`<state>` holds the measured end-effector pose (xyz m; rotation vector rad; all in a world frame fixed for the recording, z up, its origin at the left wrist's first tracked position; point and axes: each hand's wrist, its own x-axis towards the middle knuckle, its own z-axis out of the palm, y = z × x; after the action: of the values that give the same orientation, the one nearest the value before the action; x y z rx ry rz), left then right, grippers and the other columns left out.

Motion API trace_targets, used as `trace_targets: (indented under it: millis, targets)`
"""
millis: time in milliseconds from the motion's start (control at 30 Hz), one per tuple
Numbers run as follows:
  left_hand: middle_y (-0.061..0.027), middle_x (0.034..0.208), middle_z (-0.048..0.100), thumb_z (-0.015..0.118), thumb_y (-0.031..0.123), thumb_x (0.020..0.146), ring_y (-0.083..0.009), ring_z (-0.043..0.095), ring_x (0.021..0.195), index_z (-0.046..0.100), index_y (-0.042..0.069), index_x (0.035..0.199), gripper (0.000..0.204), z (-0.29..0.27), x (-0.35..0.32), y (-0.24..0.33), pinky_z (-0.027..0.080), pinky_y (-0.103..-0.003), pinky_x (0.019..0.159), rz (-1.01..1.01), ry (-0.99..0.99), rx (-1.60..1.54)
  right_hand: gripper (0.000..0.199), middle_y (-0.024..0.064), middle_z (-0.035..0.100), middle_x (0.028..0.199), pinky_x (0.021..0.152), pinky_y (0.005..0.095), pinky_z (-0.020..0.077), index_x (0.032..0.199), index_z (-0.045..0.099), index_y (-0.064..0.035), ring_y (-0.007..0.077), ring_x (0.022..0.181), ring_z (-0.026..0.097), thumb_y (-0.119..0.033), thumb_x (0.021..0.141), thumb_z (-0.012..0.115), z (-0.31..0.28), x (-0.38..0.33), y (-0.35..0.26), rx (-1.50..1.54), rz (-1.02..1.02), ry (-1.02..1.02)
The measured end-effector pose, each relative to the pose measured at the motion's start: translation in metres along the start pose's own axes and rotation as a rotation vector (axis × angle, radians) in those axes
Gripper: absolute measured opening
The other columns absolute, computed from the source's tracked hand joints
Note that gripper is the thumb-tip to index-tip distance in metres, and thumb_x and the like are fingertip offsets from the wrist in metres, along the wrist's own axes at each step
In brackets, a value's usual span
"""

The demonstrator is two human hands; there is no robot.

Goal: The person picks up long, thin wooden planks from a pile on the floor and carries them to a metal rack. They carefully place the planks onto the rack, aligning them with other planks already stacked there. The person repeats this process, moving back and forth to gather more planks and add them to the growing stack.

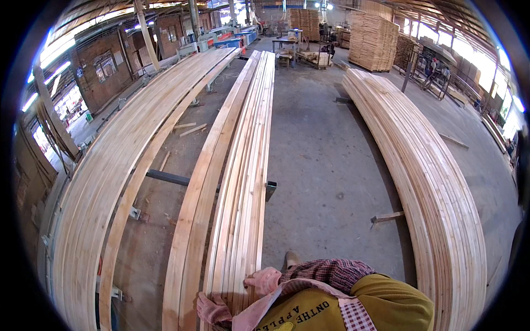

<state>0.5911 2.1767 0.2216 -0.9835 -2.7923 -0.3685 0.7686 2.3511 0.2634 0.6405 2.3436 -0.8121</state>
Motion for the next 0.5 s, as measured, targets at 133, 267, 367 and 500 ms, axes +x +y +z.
trace_targets:
  millis: [133, 267, 367, 500]
  targets:
    - [-0.018, 0.122, 0.061, 0.064, 0.043, 0.091, -0.0372, 0.057, 0.114, 0.054, 0.006, 0.132, 0.056, 0.0, 0.002, 0.004, 0.044, -0.05, 0.095, -0.007, -0.025, 0.01, 0.063, 0.0054, 0.056, 0.132, 0.088, 0.0467, 0.055, 0.149, 0.039, -0.0258, 0.028, 0.121, 0.06, -0.036, 0.089, 0.059, 0.01, 0.001, 0.008, -0.031, -0.041, 0.078]
    - [-0.0172, 0.122, 0.061, 0.063, 0.044, 0.091, -0.0365, 0.057, 0.114, 0.054, 0.006, 0.132, 0.057, -0.006, 0.004, 0.006, 0.045, -0.05, 0.095, -0.035, -0.092, 0.046, 0.066, 0.0046, 0.055, 0.133, 0.09, 0.0467, 0.0546, 0.15, 0.038, -0.0249, 0.0271, 0.122, 0.059, -0.036, 0.089, 0.06, 0.009, 0.004, 0.006, -0.021, -0.029, 0.033]
    - [-0.0166, 0.122, 0.061, 0.062, 0.044, 0.092, -0.0358, 0.058, 0.113, 0.054, 0.006, 0.133, 0.057, -0.004, 0.004, 0.006, 0.045, -0.049, 0.094, -0.039, -0.08, 0.063, 0.065, 0.0041, 0.056, 0.133, 0.09, 0.0466, 0.0547, 0.149, 0.039, -0.0255, 0.027, 0.122, 0.059, -0.036, 0.089, 0.061, 0.014, 0.008, 0.008, -0.021, -0.021, 0.051]
    - [-0.0162, 0.122, 0.062, 0.061, 0.045, 0.092, -0.0353, 0.058, 0.112, 0.053, 0.007, 0.133, 0.057, -0.003, 0.004, 0.005, 0.046, -0.049, 0.094, -0.034, -0.063, 0.058, 0.064, 0.0045, 0.057, 0.131, 0.091, 0.0469, 0.0548, 0.148, 0.04, -0.0259, 0.0272, 0.122, 0.059, -0.037, 0.088, 0.061, 0.013, 0.006, 0.007, -0.01, -0.023, 0.073]
